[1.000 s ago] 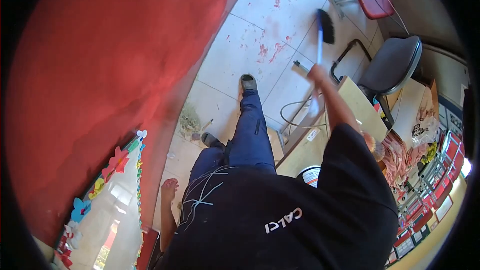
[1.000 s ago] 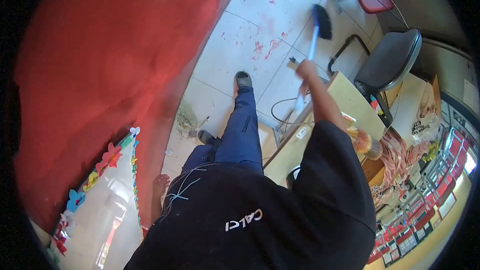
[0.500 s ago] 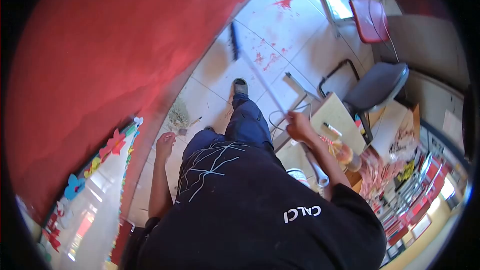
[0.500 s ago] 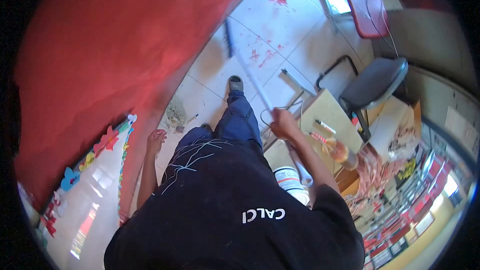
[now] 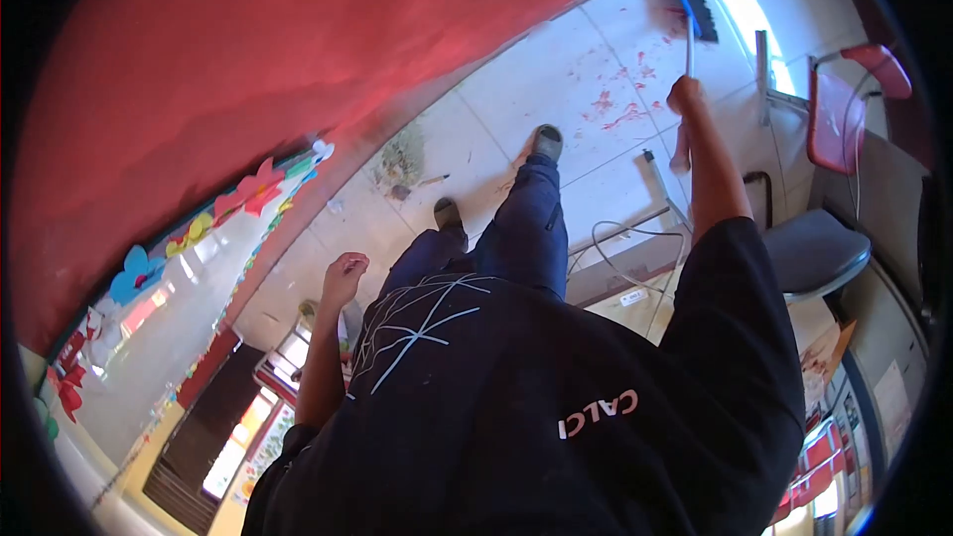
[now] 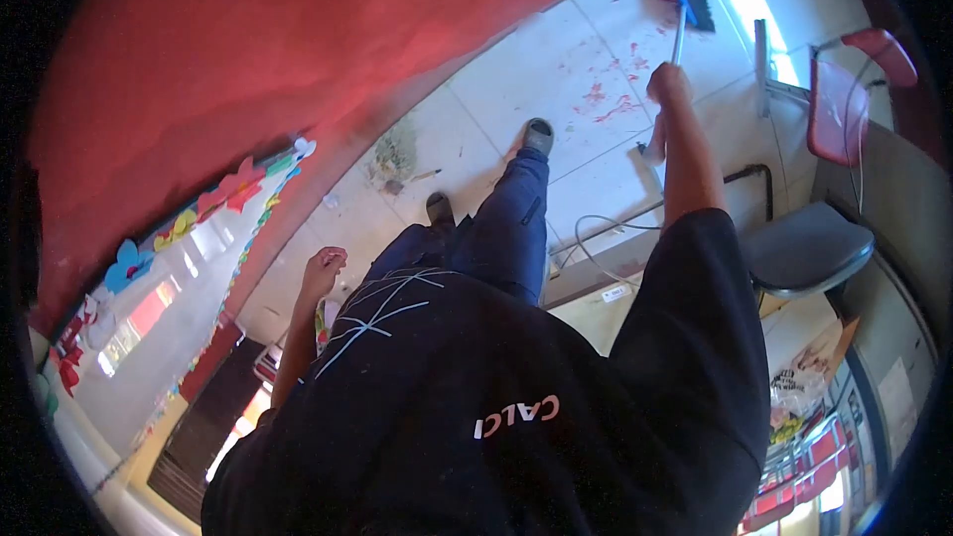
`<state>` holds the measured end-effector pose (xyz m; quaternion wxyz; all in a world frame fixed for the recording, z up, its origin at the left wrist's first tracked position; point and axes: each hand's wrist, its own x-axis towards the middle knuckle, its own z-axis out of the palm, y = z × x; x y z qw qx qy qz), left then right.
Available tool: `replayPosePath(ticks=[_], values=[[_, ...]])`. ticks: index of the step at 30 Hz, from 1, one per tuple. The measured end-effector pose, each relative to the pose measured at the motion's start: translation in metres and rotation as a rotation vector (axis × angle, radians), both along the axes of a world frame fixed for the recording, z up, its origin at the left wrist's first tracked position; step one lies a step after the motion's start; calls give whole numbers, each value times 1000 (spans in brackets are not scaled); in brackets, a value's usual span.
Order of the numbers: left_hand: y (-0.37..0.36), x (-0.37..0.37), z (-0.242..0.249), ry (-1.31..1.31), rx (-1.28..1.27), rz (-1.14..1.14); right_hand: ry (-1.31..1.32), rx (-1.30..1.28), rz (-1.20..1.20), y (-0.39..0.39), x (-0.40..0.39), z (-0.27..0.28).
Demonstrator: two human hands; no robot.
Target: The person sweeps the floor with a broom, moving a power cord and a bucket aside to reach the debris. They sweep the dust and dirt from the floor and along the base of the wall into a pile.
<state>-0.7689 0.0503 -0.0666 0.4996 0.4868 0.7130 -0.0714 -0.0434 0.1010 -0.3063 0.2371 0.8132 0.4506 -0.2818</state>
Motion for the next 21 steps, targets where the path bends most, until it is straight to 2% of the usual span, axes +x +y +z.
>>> replayPosePath(ticks=[1,2,3,4,5,6,7,8,10,11,13,15,16,17,19,20,21], values=[[-10,-19,-4,-53,50,49,21,4,137,-14,-19,-40],[-20,-32,1,-38,54,91,81,92,163,-33,-65,-26],[-28,-40,6,-31,62,130,102,50,341,-58,-110,-20],[-36,-51,8,-29,70,166,136,-6,603,-77,-160,30],[-49,-67,6,-27,54,214,245,-109,396,-84,-210,92],[-65,-84,1,-29,37,263,346,112,141,-138,-244,56],[-80,-103,-8,-33,17,307,426,-41,128,-127,-292,138],[-93,-122,-17,-62,17,269,472,28,15,-160,-328,123],[-122,-161,-38,-127,24,191,605,-58,104,-155,-396,161],[-133,-184,-49,-185,55,95,569,-54,153,-157,-426,172],[-155,-249,-91,-221,79,92,497,-37,242,-159,-482,182],[-168,-312,-121,-175,115,10,536,-44,178,-176,-507,193],[-172,-338,-126,-212,11,239,556,-54,159,-186,-511,203],[-178,-361,-126,-233,28,372,553,94,248,-204,-519,212],[-186,-404,-117,-125,-35,502,557,149,163,-228,-530,248],[-191,-421,-111,-69,-74,555,553,205,30,-246,-529,248],[-197,-436,-112,-78,-72,584,588,100,-190,-246,-534,273]])
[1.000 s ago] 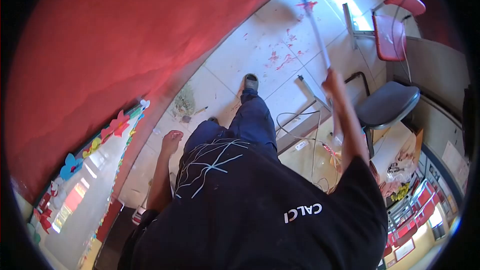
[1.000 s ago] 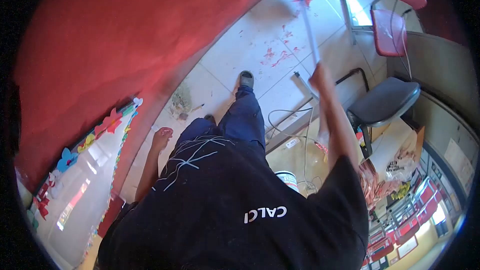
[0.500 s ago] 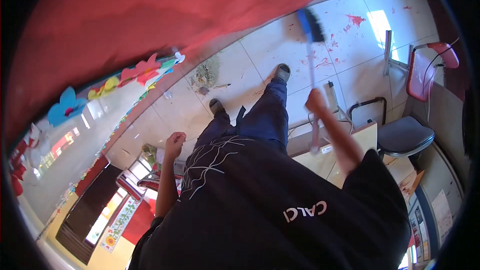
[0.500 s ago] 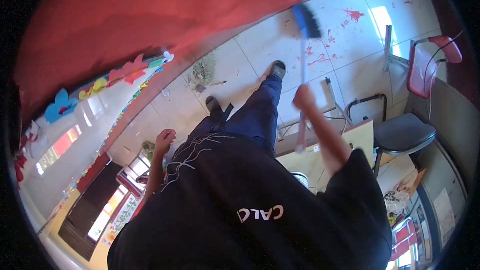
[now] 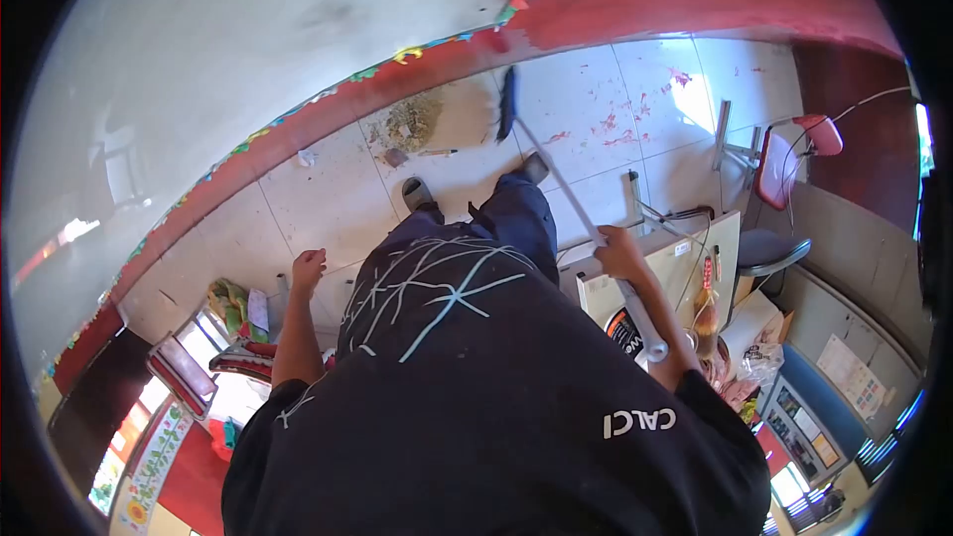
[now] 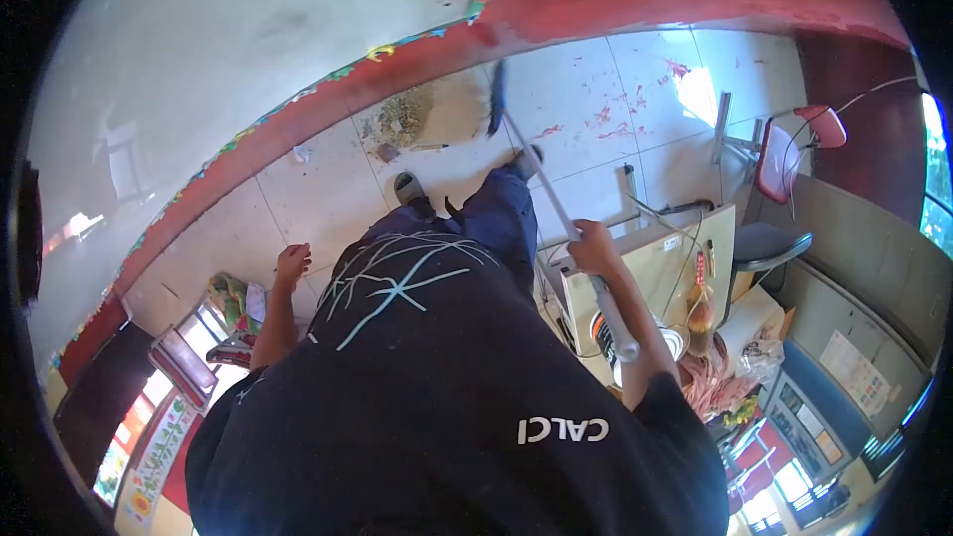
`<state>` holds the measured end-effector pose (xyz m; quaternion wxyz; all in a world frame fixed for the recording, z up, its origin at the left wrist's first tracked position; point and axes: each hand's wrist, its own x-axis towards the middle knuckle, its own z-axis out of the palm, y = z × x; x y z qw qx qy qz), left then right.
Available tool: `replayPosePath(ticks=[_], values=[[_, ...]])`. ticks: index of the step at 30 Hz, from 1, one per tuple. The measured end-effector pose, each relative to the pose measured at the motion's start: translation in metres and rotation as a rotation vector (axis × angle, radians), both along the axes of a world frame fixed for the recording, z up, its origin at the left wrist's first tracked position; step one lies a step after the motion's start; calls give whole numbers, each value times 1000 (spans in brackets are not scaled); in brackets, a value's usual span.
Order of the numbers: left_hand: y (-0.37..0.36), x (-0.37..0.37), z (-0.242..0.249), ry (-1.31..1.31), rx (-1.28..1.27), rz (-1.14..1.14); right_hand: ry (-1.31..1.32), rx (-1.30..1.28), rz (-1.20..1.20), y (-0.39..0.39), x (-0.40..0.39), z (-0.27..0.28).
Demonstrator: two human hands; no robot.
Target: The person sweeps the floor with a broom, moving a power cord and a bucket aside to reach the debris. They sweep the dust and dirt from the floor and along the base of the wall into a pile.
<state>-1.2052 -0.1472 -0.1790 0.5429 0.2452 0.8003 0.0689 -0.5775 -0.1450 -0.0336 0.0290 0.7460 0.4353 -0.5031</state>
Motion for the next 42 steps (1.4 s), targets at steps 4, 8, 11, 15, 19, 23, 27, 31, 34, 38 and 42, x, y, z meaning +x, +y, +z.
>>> replayPosePath(ticks=[4,8,11,15,19,23,27,31,34,38,42], values=[[-29,-34,-8,-4,-2,15,233,61,-596,-19,36,-4],[-50,-17,1,-33,17,-12,260,51,-773,30,70,-30],[-60,-4,36,-88,138,-268,97,219,-542,78,115,-134],[-76,-26,95,-61,62,-130,56,173,-856,145,74,-246],[-112,-86,106,199,-3,-111,133,164,-614,75,-55,-303],[-146,-123,74,90,-32,-204,286,-44,-758,-13,-178,-199],[-111,-156,36,63,166,-983,496,-250,-702,-40,-262,-129],[-21,-164,47,-53,123,-551,460,-254,-632,-57,-356,-115],[9,-228,29,-143,308,-455,444,-203,-503,-76,-396,-103],[31,-307,34,-79,310,-293,355,-114,-358,-97,-408,-15],[-33,-395,-2,-30,252,-212,-144,79,-111,-125,-407,21]])
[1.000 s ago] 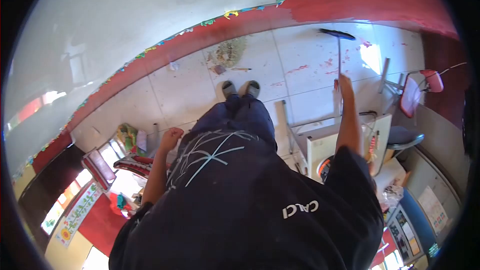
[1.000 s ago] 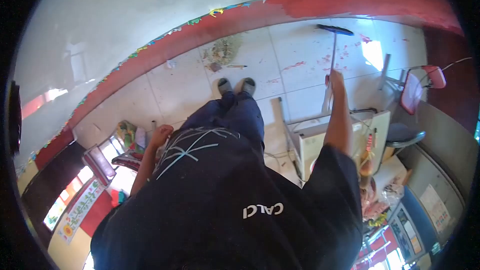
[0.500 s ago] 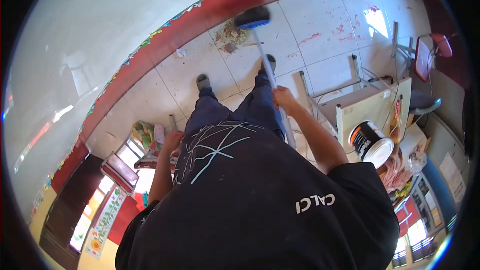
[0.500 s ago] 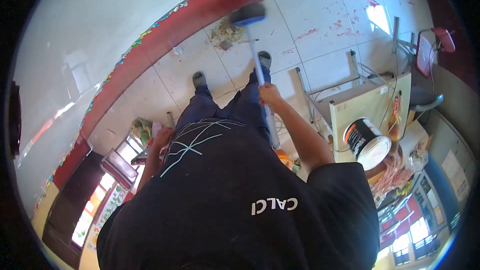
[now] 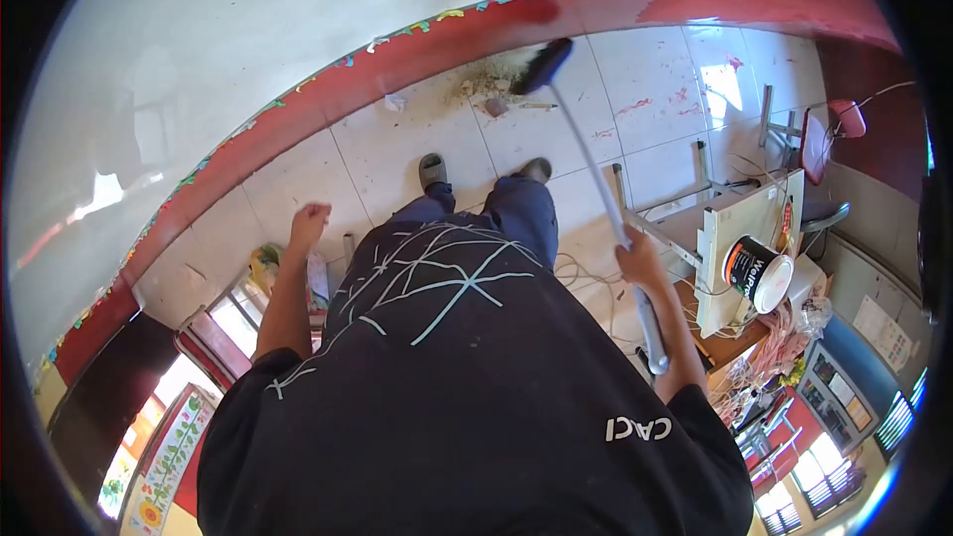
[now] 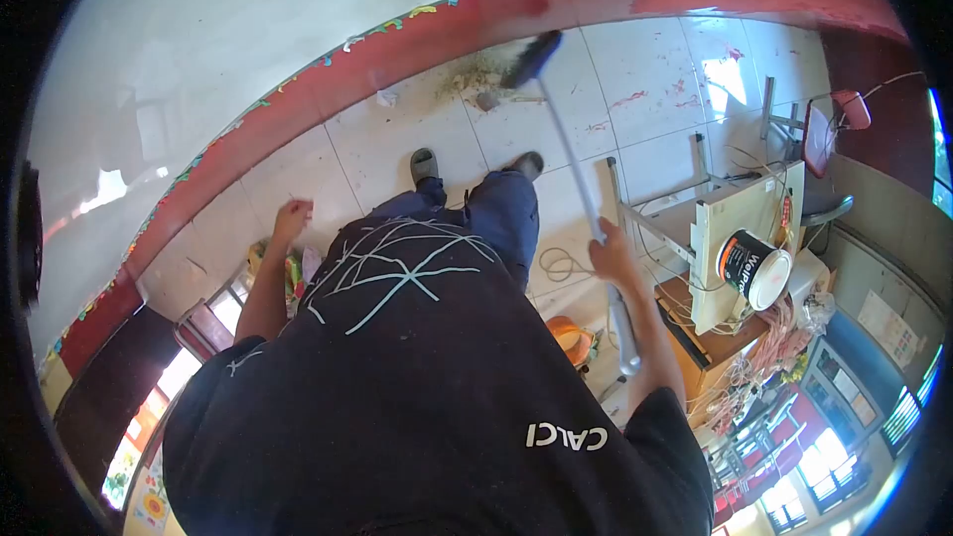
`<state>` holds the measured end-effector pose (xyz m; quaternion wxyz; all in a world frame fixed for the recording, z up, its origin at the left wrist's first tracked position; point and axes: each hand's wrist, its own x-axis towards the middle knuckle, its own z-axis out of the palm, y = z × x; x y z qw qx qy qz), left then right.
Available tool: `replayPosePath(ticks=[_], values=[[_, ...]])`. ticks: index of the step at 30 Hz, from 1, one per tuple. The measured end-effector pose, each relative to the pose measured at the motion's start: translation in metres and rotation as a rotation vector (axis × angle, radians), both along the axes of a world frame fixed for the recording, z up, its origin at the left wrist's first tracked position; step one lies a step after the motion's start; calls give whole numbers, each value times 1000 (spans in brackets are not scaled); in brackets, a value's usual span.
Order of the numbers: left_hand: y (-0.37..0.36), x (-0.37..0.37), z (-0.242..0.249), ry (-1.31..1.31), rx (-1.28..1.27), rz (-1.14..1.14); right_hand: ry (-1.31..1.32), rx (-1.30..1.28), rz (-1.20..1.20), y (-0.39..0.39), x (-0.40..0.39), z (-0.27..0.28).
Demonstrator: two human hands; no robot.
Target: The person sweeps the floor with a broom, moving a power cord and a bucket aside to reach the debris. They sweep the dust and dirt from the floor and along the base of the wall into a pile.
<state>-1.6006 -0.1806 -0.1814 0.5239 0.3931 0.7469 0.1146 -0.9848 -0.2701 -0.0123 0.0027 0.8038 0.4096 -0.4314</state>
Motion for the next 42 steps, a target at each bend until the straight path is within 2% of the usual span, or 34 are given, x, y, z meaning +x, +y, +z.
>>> replayPosePath(ticks=[2,4,7,8,10,11,12,15,17,18,20,21,22,24,27,29,31,32,33,34,35,38,41,42], values=[[-36,-30,-14,151,-182,-100,-259,109,218,-21,29,-29],[-76,-46,-23,60,-343,-43,-415,39,285,-12,41,-43],[-121,-73,-36,253,60,-775,-485,-91,290,24,64,-105],[-117,-61,-19,230,-143,-567,-517,-149,473,37,65,-133],[-122,-77,-40,174,16,-593,-509,-196,777,65,51,-182],[-125,-87,-47,152,88,-614,-466,-191,797,70,23,-190],[-113,-88,-40,96,312,-751,-423,-187,816,77,-6,-196],[-73,-52,5,-18,-28,-57,-266,-78,764,70,-81,-206],[-61,-31,12,-93,-41,68,-163,-117,617,65,-131,-156],[-60,-28,13,-130,-43,134,-121,-147,649,65,-155,-132],[-67,-25,0,-139,-127,73,-38,-150,734,58,-189,-108],[-69,-23,-13,-142,-160,43,8,-125,785,57,-202,-103],[-81,-30,-39,-225,-88,-2,81,-125,755,58,-212,-111],[-92,-31,-51,-152,-72,-168,212,-72,734,54,-233,-121],[-88,-33,-49,-68,-73,-312,355,46,743,53,-256,-128],[-74,-27,-24,34,-42,-358,422,47,702,46,-254,-133],[-74,-47,-50,-72,-69,-188,545,179,666,36,-221,-112],[-71,-50,-46,-79,-39,-127,445,240,694,48,-215,-51],[-67,-45,-40,-89,-7,-65,587,102,549,48,-203,-31],[-66,-46,-42,-86,-1,-20,421,-88,521,40,-181,-34],[-66,-46,-44,-90,8,18,467,-217,362,47,-174,12],[-66,-35,-28,-88,-67,49,318,-229,208,30,-134,54],[-80,-38,-38,-128,-73,-99,33,-132,368,18,-76,50],[-82,-37,-35,-67,-80,-156,-62,-58,411,17,-61,48]])
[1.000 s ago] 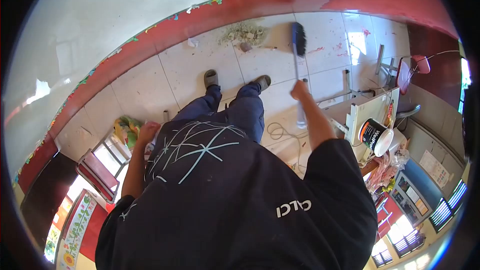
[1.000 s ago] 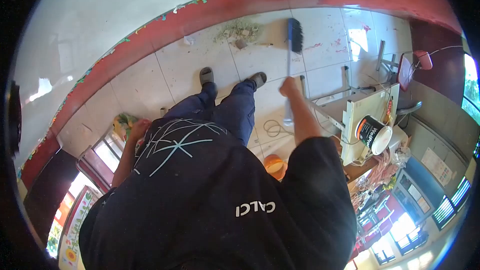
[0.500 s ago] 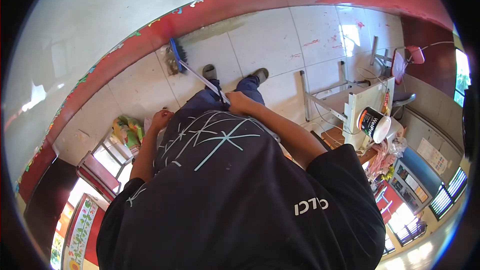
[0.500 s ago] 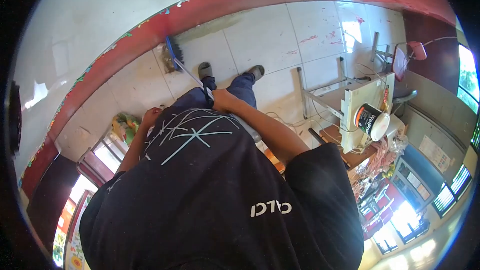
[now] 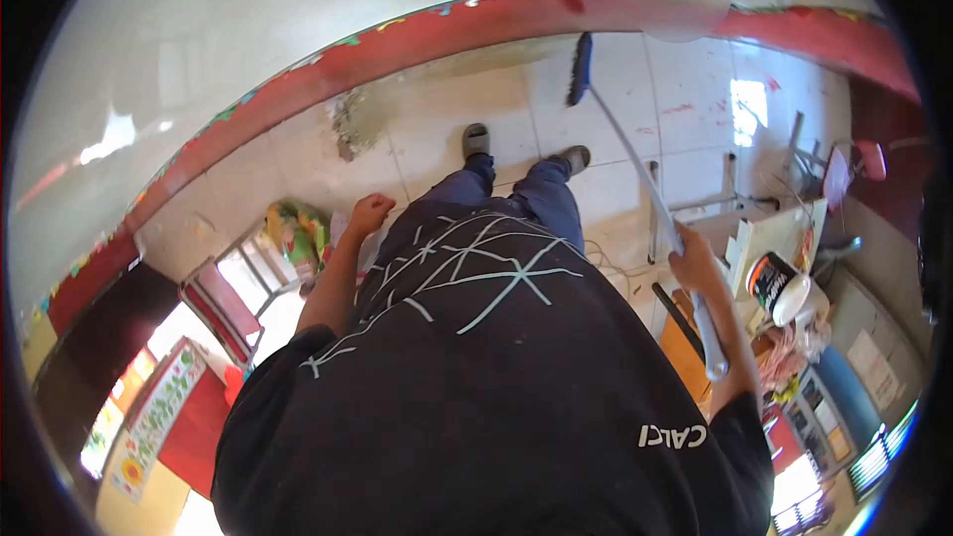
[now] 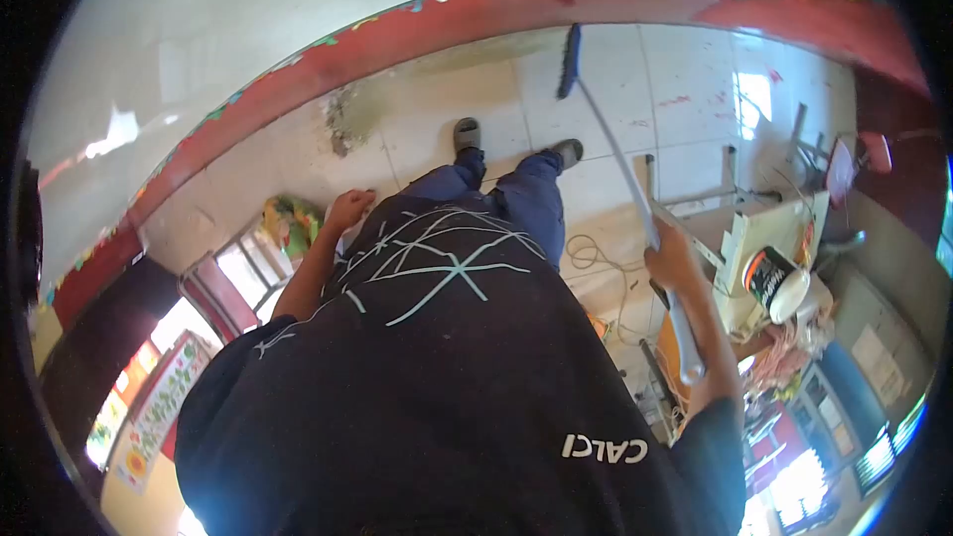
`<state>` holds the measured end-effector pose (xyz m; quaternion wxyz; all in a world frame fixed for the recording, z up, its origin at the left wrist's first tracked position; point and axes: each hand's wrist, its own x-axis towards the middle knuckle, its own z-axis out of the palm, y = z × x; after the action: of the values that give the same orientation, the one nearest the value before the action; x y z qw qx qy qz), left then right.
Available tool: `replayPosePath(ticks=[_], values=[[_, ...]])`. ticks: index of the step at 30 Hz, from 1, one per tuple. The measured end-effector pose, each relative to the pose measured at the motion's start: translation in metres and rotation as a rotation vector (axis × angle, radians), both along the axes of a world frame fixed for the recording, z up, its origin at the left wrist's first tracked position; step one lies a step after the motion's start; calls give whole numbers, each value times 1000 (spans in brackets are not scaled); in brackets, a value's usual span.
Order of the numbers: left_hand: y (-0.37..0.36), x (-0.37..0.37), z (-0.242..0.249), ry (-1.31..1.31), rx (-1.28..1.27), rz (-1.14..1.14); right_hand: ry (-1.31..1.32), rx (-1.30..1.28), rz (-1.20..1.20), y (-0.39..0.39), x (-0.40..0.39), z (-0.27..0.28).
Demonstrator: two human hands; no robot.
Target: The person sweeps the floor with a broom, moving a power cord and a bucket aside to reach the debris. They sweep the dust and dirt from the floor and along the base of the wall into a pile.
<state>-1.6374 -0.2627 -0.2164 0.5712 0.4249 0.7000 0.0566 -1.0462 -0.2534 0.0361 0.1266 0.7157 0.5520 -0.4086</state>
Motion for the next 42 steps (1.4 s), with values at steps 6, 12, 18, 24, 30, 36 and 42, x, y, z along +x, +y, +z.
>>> replayPosePath(ticks=[6,12,18,24,30,36,42], values=[[-7,-16,-2,-8,-21,-66,-428,-3,176,55,78,-120],[8,-33,31,-5,-27,65,-296,71,912,90,24,-280],[-4,-16,18,47,-3,-134,5,-48,575,22,-129,-190],[9,-26,-19,77,392,-772,475,44,416,-13,-150,-182],[56,20,7,-68,-135,101,388,-76,-169,-44,-72,-32],[65,47,1,-149,-84,-188,-153,-35,-296,-92,58,-42],[69,73,34,187,30,-520,-459,-104,-392,-87,204,-156]])
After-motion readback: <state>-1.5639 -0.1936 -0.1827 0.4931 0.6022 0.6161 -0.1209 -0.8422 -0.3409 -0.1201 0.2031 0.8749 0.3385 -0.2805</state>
